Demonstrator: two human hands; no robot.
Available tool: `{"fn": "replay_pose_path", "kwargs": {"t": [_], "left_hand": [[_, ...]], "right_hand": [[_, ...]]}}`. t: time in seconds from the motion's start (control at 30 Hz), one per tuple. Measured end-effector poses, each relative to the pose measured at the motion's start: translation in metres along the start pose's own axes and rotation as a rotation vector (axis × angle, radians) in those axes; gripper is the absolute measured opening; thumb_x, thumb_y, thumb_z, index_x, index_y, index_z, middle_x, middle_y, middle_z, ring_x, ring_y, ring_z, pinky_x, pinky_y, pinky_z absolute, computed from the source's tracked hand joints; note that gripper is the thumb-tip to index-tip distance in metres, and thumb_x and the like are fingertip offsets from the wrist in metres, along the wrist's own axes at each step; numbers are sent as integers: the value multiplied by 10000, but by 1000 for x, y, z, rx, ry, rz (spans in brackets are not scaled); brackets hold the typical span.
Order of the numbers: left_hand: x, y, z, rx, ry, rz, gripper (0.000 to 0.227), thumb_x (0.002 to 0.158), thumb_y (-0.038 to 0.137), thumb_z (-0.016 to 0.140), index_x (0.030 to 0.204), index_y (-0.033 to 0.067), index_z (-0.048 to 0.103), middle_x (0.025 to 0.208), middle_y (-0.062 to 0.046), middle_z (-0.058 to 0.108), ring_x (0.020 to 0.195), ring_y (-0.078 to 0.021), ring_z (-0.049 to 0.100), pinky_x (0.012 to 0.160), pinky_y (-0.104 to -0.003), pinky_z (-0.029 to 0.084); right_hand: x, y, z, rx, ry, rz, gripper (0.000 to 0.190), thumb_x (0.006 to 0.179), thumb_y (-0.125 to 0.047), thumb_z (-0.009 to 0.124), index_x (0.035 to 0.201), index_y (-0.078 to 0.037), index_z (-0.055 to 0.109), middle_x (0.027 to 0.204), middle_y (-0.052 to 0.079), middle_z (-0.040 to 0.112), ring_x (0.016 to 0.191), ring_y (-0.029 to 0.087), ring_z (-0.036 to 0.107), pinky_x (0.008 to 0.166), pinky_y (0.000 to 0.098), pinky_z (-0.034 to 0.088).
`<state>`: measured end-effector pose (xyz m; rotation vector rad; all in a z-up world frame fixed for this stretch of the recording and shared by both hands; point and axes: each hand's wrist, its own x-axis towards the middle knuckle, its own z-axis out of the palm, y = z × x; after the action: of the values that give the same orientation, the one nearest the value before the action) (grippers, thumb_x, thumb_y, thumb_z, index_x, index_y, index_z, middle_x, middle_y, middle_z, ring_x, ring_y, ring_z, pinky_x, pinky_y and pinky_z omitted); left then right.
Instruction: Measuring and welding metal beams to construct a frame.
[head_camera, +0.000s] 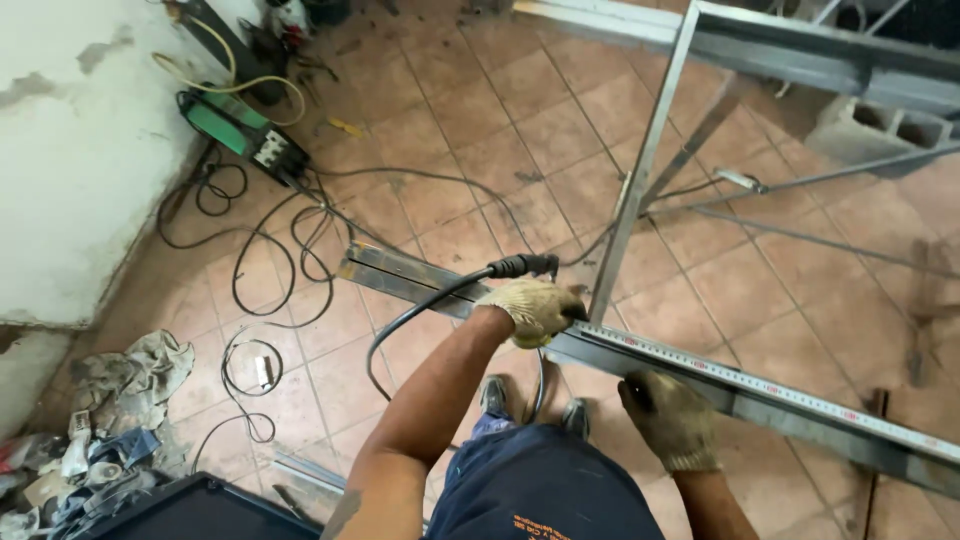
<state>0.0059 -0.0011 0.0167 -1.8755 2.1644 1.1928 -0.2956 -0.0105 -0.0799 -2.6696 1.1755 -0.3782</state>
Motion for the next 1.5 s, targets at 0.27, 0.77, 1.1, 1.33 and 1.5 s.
{"fn": "replay_pose_path", "kwargs": {"t": [0.27, 0.77, 1.1, 1.33, 1.5], "left_hand": [[11, -9, 11, -30, 14, 33, 405, 903, 288, 428, 1213, 252, 687, 1302, -57, 698, 1115, -351, 648, 877, -537, 476], [-1, 0, 1, -18, -11, 16, 360, 911, 296, 409, 1138, 241, 684, 1237, -53, 697, 1073, -345, 659, 801, -531, 456], [9, -13, 12, 25, 25, 60, 401, 920, 333, 414, 1204, 268, 690, 1241, -32, 705, 1062, -351, 662, 850, -524, 454], [3, -10, 9, 5, 25, 41, 393, 941, 379, 414, 1190, 243, 686, 1128, -148, 692, 984, -394, 636, 773, -549, 462], [-5, 2, -3, -65, -23, -14, 359, 917, 341, 454, 1126, 178, 696, 1102, -120, 725, 966, -348, 664, 763, -500, 480]], "right_hand": [[10, -11, -15, -59, -248, 158, 176, 875, -462, 633, 891, -315, 728, 866, -10, 767, 808, 274, 734, 619, 448, 539], [10, -8, -12, -82, -277, 152, 170, 910, -447, 618, 964, -321, 719, 877, -37, 768, 746, 254, 729, 552, 432, 527], [7, -3, -1, -68, -255, 183, 207, 884, -498, 640, 937, -315, 720, 878, -10, 762, 773, 264, 729, 561, 451, 527], [11, -16, -17, -46, -213, 150, 201, 884, -480, 643, 929, -291, 694, 820, 11, 760, 703, 282, 727, 537, 447, 530], [8, -11, -9, -63, -165, 141, 194, 870, -482, 652, 877, -290, 678, 775, 0, 741, 693, 285, 721, 524, 462, 510]]}}
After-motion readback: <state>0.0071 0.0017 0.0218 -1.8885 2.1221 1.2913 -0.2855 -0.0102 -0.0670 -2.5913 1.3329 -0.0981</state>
